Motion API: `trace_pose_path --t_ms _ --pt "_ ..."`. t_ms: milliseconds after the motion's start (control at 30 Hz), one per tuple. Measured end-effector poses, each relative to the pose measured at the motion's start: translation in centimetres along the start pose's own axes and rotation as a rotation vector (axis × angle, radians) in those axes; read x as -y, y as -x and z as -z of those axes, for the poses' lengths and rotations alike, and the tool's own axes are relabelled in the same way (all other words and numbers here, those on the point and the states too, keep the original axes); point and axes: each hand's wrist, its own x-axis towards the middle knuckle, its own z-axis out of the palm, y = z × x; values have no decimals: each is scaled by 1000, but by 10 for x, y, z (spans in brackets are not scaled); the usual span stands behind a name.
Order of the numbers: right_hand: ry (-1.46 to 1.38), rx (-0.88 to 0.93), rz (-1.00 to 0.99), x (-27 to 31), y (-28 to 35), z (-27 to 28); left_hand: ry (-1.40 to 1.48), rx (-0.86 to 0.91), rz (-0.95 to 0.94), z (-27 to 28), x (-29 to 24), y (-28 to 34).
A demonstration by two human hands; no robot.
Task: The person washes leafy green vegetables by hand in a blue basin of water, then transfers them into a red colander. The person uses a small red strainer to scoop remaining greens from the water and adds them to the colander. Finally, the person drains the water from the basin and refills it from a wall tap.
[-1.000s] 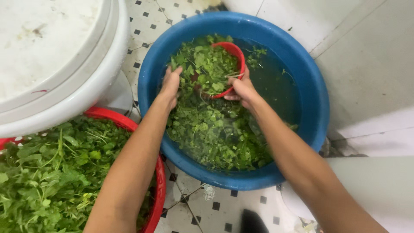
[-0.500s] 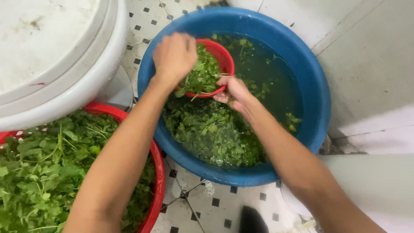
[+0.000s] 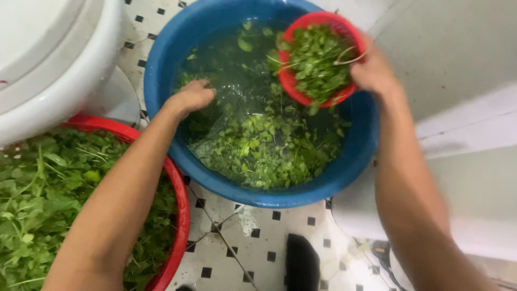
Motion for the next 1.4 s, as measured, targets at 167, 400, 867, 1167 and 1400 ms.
trace_pose_path --t_ms 167,400,867,1167,1400 --pt "762 163 -793 3 12 31 -146 265 54 -42 12 -11" --pt "893 530 -889 12 15 -4 -145 566 95 -72 5 17" --pt "21 673 -1110 49 63 -44 -93 815 227 -51 -57 86" --pt "-426 611 -1208 46 87 -123 -351 808 -20 -21 -38 92" --pt "-846 426 -1307 46 81 -170 -233 354 -186 -18 -40 86"
